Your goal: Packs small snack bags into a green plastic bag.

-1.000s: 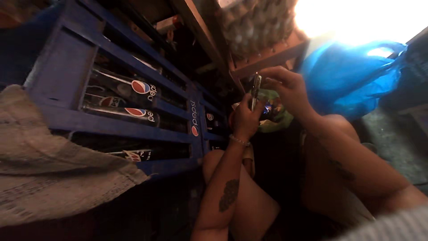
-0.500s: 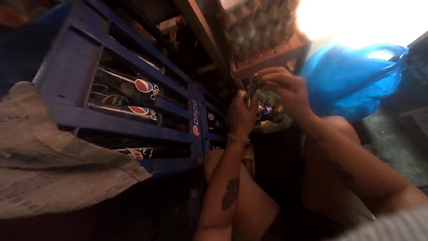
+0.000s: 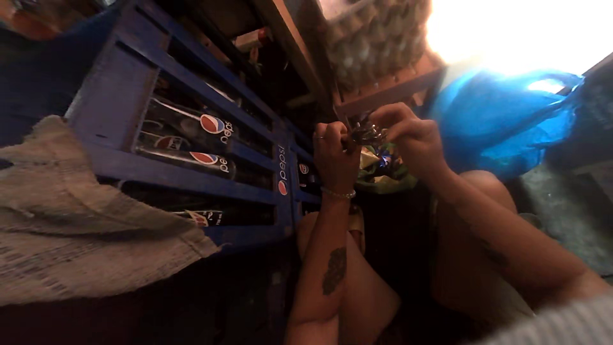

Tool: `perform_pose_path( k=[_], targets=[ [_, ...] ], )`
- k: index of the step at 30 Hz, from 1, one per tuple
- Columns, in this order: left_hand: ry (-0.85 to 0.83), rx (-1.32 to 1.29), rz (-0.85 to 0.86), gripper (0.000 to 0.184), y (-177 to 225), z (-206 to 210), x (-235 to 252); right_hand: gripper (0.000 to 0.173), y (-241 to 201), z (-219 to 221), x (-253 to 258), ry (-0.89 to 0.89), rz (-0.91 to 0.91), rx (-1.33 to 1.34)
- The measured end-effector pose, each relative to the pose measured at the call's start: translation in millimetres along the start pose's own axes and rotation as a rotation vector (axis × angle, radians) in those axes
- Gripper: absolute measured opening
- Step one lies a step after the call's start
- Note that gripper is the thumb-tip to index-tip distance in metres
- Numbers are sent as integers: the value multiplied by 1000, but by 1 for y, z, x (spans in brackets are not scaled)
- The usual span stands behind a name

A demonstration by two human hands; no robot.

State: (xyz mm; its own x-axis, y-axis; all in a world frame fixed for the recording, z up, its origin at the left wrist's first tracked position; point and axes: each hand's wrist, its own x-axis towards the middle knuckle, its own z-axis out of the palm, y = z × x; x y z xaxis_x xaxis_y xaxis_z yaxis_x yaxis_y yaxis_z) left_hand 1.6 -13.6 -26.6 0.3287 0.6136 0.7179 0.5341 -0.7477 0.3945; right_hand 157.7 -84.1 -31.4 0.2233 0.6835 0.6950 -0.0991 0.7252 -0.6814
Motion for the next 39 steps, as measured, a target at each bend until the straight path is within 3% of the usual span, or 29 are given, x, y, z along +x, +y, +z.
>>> perform_pose_path(
  k=[4,9,17,39],
  targets=[
    [83,-98,49,20,-3,5,-1,23,-6,3,1,-69,-47,-13],
    [108,-218,77,24,-6,11,-4,19,-10,8,0,-111,-75,-22],
    [91,-322,43,15,-3,15,-6,18,-12,7,0,-138,-80,-24],
    [25,-299,16,20,2,7,-6,19,0,6,-3,-32,-51,90]
  ],
)
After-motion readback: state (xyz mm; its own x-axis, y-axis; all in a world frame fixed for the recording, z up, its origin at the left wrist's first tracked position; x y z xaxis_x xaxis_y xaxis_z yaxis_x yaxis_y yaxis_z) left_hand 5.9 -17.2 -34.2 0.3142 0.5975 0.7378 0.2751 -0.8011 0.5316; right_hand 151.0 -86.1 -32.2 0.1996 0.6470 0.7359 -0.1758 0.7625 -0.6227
